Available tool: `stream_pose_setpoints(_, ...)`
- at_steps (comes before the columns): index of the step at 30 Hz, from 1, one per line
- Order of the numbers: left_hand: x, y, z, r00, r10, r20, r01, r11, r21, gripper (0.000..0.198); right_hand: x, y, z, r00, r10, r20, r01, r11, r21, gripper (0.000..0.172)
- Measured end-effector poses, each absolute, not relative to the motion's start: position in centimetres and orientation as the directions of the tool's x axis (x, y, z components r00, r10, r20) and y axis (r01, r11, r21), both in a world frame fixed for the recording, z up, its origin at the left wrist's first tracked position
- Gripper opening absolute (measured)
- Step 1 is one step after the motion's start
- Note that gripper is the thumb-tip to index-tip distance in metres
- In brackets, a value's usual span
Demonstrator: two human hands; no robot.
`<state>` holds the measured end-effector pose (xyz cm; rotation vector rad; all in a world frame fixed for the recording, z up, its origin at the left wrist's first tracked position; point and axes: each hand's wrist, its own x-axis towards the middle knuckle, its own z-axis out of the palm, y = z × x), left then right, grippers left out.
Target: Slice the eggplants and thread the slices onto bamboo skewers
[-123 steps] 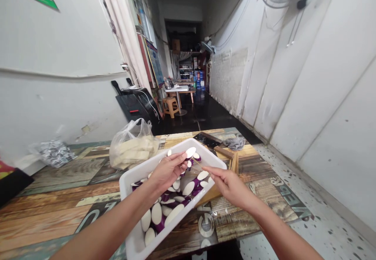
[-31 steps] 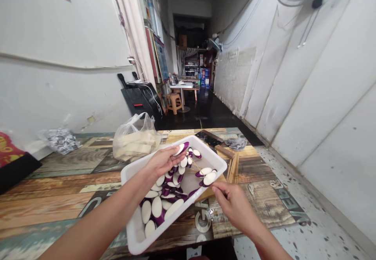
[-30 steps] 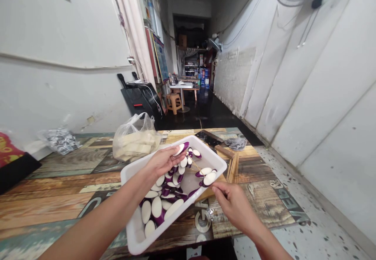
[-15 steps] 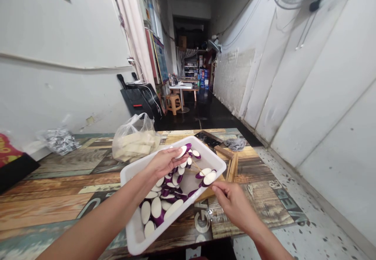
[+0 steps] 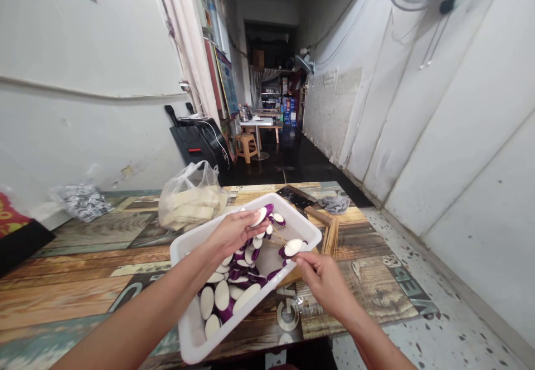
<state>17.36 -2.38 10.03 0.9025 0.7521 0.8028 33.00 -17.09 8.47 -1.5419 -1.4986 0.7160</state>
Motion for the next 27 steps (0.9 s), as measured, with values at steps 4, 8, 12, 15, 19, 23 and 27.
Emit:
stream_pose_setpoints(4,18.1,-3.4,9.5,0.583,0.802,-0.133,-0.226,0.317,0.921,0.022,32.4,-16.1,8.8,0.141,0.970,0.200,0.471,0.112,-0.875,0.028)
stream_pose_setpoints(8,18.2,-3.9,9.2,0.605,0.794,-0.048,-0.218,0.224,0.950,0.030,32.3,-14.9,8.6,0.148,0.953,0.264,0.456,0.171,-0.873,0.027)
stream_pose_setpoints(12,18.1,-3.9,9.2,0.572,0.820,0.024,-0.195,0.108,0.975,0.033,32.5,-14.5,8.5,0.141,0.943,0.301,0.463,0.206,-0.862,0.025)
stream_pose_setpoints(15,18.2,-3.7,9.2,0.569,0.822,-0.001,-0.239,0.166,0.957,0.030,32.7,-14.6,8.7,0.120,0.944,0.306,0.490,0.212,-0.846,0.025)
stream_pose_setpoints(19,18.4,-3.8,9.2,0.607,0.778,-0.161,-0.287,0.404,0.869,0.021,33.0,-15.1,9.2,0.073,0.946,0.316,0.536,0.231,-0.812,0.025)
stream_pose_setpoints(23,18.4,-4.0,9.5,0.620,0.753,-0.221,-0.296,0.485,0.822,0.014,33.4,-16.0,9.8,0.061,0.955,0.290,0.500,0.222,-0.837,0.026)
stream_pose_setpoints(27,18.3,-4.0,9.9,0.571,0.782,-0.249,-0.332,0.497,0.802,0.010,33.7,-16.9,9.3,0.086,0.993,0.084,0.273,0.058,-0.960,0.028)
